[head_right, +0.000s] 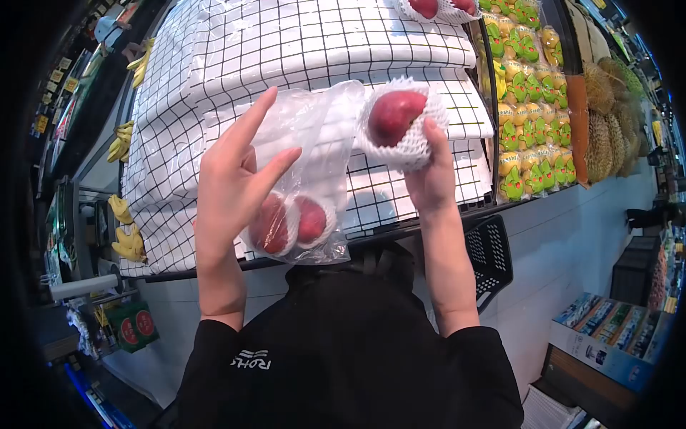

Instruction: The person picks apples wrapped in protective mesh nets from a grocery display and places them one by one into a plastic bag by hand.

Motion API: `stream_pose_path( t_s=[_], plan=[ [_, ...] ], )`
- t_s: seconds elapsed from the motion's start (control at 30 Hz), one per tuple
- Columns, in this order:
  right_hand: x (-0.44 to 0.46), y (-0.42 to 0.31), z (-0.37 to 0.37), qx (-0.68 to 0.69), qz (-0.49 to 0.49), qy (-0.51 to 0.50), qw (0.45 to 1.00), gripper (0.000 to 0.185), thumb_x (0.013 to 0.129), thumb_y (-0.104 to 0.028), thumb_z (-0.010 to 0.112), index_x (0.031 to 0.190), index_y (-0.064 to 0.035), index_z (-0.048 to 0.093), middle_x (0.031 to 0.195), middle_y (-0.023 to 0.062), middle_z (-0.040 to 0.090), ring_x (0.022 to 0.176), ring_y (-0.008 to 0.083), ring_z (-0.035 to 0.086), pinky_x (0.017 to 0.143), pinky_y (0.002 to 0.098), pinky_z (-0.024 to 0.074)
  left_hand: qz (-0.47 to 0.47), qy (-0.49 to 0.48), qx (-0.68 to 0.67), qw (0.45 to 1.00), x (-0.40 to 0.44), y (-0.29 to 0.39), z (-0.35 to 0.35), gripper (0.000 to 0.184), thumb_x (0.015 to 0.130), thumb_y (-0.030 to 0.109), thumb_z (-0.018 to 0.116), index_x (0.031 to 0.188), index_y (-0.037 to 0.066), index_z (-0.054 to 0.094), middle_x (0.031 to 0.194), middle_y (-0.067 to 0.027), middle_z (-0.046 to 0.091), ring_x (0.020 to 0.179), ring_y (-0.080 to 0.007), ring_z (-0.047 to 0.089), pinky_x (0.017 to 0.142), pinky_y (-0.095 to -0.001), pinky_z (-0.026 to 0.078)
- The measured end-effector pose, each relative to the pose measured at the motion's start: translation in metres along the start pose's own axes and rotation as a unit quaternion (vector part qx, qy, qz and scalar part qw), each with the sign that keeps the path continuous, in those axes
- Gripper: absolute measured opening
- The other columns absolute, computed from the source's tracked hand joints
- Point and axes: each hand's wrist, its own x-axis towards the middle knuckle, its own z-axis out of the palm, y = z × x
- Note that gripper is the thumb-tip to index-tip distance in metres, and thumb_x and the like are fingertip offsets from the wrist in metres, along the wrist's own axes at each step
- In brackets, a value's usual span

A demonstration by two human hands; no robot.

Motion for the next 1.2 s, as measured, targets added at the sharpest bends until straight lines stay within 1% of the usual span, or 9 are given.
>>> stream_pose_path(
  t_s=[0.13,0.23,0.27,0.37,0.47,0.63,0.77,0.97,1.2],
  plan=[
    [0.043,-0.034,0.03,-0.062,-0.075,-0.087,0.991,0.056,0.093,-0.036,0.053,0.137,-0.004,0.042,0.132,0.0132,0.054,0.12,0.0258,0.055,0.105,0.0428,0.044,0.034,-0.097,0.138,0.985,0.006,-0.016,-0.002,0.042,0.081,0.011,0.071,0.121,0.006,0.062,0.087,-0.014,0.067,0.059,-0.0236,0.059,0.057,-0.0314,0.047],
    [0.064,-0.05,0.066,-0.089,-0.055,-0.175,0.979,0.054,0.092,-0.035,0.054,0.135,-0.0029,0.043,0.128,0.015,0.056,0.115,0.0256,0.059,0.101,0.0419,0.048,0.077,-0.144,0.032,0.986,0.001,-0.015,0.002,0.023,0.083,0.008,0.068,0.105,0.002,0.067,0.079,-0.0134,0.064,0.068,-0.0308,0.062,0.063,-0.0351,0.049],
    [0.076,-0.049,0.07,-0.036,-0.024,-0.237,0.97,0.042,0.091,-0.033,0.059,0.12,-0.0023,0.055,0.115,0.0074,0.063,0.104,0.0162,0.063,0.095,0.0335,0.0486,0.095,-0.108,0.004,0.99,-0.001,-0.009,0.004,0.011,0.082,0.003,0.067,0.092,0.0,0.068,0.076,-0.0119,0.063,0.067,-0.0275,0.062,0.062,-0.0327,0.049],
    [0.084,-0.039,0.088,-0.038,0.122,-0.338,0.933,0.039,0.09,-0.033,0.062,0.116,-0.004,0.059,0.105,0.0066,0.066,0.092,0.0149,0.066,0.085,0.032,0.0537,0.111,-0.049,-0.056,0.991,-0.008,-0.005,0.005,0.016,0.076,0.003,0.07,0.092,0.004,0.069,0.076,-0.0094,0.062,0.067,-0.0281,0.062,0.061,-0.0356,0.05],
    [0.086,-0.022,0.086,-0.104,0.268,-0.356,0.889,0.04,0.09,-0.033,0.062,0.116,-0.0035,0.059,0.109,0.0074,0.065,0.092,0.0142,0.065,0.084,0.0319,0.0544,0.147,0.005,-0.056,0.988,-0.017,-0.008,0.0,0.022,0.071,-0.002,0.073,0.093,0.003,0.07,0.075,-0.0078,0.062,0.064,-0.0237,0.062,0.057,-0.0321,0.049],
    [0.094,-0.005,0.064,-0.186,0.365,-0.41,0.815,0.042,0.085,-0.026,0.065,0.115,0.0028,0.058,0.112,0.0115,0.064,0.097,0.0161,0.064,0.085,0.0303,0.0533,0.139,0.071,-0.072,0.985,-0.024,-0.012,-0.007,0.025,0.07,-0.005,0.076,0.093,0.002,0.071,0.075,-0.006,0.061,0.061,-0.0184,0.059,0.054,-0.0277,0.047],
    [0.089,-0.006,0.05,-0.202,0.327,-0.52,0.763,0.055,0.077,-0.019,0.067,0.124,0.0069,0.053,0.113,0.0122,0.064,0.101,0.0157,0.061,0.087,0.029,0.0504,0.122,0.107,-0.102,0.982,-0.021,-0.022,0.002,0.024,0.071,-0.004,0.075,0.093,0.003,0.072,0.079,-0.0065,0.06,0.064,-0.0188,0.058,0.055,-0.0273,0.046],
    [0.087,0.032,0.074,-0.41,0.28,-0.613,0.614,0.068,0.075,-0.032,0.069,0.131,0.0029,0.053,0.116,0.0127,0.062,0.106,0.0185,0.057,0.092,0.0301,0.0437,0.16,0.053,-0.168,0.971,-0.022,-0.022,0.018,0.024,0.067,-0.001,0.076,0.09,0.006,0.073,0.085,-0.0053,0.062,0.069,-0.0183,0.06,0.06,-0.029,0.047],
    [0.074,0.047,0.08,-0.487,0.206,-0.586,0.614,0.085,0.071,-0.048,0.067,0.136,0.0033,0.047,0.122,0.0189,0.059,0.111,0.0289,0.056,0.096,0.0351,0.042,0.159,0.09,-0.188,0.965,-0.035,-0.032,0.015,0.031,0.06,0.0,0.077,0.09,0.007,0.074,0.1,-0.0117,0.065,0.085,-0.0242,0.062,0.071,-0.0317,0.049]
  ],
)
